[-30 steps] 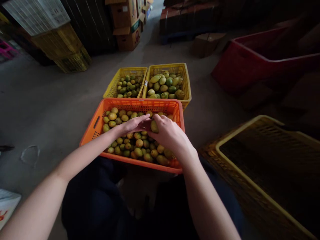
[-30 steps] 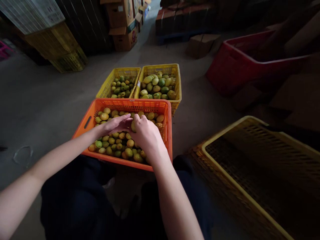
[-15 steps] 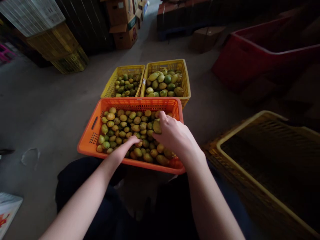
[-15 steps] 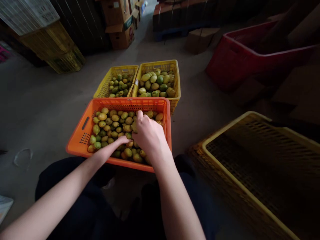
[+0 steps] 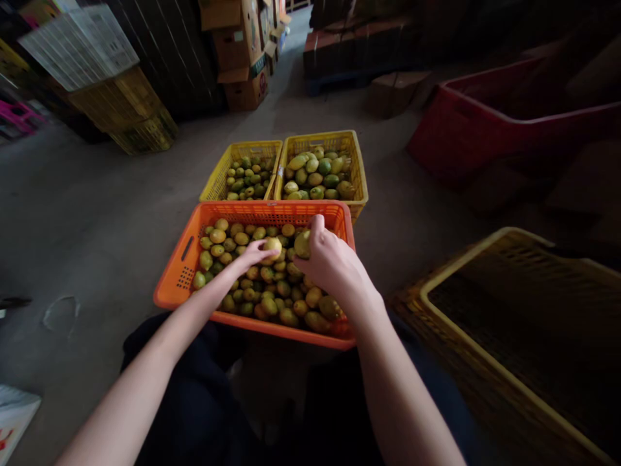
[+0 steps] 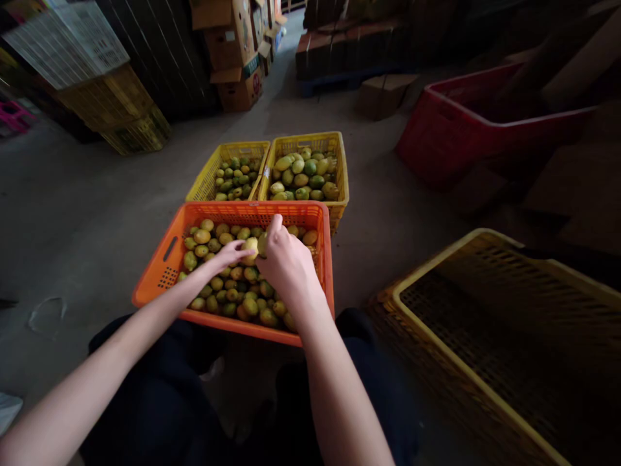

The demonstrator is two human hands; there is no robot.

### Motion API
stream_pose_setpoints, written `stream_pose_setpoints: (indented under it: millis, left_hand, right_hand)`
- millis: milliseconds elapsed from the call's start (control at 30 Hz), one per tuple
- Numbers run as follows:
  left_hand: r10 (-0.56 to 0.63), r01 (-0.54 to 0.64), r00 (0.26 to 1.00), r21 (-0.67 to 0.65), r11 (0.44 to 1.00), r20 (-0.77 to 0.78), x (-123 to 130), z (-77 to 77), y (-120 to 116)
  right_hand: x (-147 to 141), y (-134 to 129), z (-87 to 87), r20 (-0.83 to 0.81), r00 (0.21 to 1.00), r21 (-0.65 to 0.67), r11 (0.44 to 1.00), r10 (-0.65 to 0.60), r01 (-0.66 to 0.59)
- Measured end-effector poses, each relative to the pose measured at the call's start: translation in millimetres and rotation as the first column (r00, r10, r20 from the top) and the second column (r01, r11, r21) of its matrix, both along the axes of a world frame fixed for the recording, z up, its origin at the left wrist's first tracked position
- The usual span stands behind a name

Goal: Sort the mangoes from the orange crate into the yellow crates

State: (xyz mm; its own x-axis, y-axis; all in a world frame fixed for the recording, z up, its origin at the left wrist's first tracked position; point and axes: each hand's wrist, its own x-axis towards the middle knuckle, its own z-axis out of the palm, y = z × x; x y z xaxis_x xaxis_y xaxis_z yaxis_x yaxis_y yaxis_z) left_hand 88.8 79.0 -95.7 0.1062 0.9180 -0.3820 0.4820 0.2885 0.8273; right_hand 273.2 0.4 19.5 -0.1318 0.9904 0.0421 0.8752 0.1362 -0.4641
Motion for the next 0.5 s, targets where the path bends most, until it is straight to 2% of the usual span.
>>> stream_pose_setpoints:
  millis: [100, 167, 233, 300, 333, 433, 500]
  left_hand:
    - [-0.022, -0.048, 0.947, 0.209, 0.977, 0.322, -15, 51.2, 19]
    - [-0.062, -0.092, 0.871, 0.286, 0.954, 0.487, -27, 81.3, 9]
    - [-0.056, -0.129, 0.836, 0.295, 0.947, 0.546, -33, 98.5, -11]
    - [-0.031, -0.170, 0.818, 0.293, 0.941, 0.574, -34, 102.4, -32]
    - [-0.027, -0.181, 0.812, 0.295, 0.938, 0.584, -32, 101.2, -40]
    - [-0.060, -0.163, 0.800, 0.313, 0.936, 0.597, -29, 96.5, -52]
    - [-0.087, -0.146, 0.795, 0.328, 0.933, 0.600, -29, 98.2, -53]
  right_hand:
    - [-4, 1, 0.4, -0.122, 0.992, 0.110, 0.993, -0.028, 0.042]
    - [-8, 3, 1.0, -0.226, 0.974, 0.181, 0.981, -0.033, 0.076]
    - [-12, 3, 1.4, -0.345, 0.938, 0.219, 0.971, -0.014, 0.096]
    - [-17, 3, 1.4, -0.497, 0.868, 0.227, 0.968, 0.020, 0.108]
    - [-20, 2, 1.3, -0.591, 0.806, 0.211, 0.970, 0.027, 0.122]
    - [-28, -3, 1.8, -0.842, 0.539, 0.076, 0.984, -0.024, 0.163]
    - [-33, -6, 3.2, -0.921, 0.382, -0.020, 0.987, -0.080, 0.159]
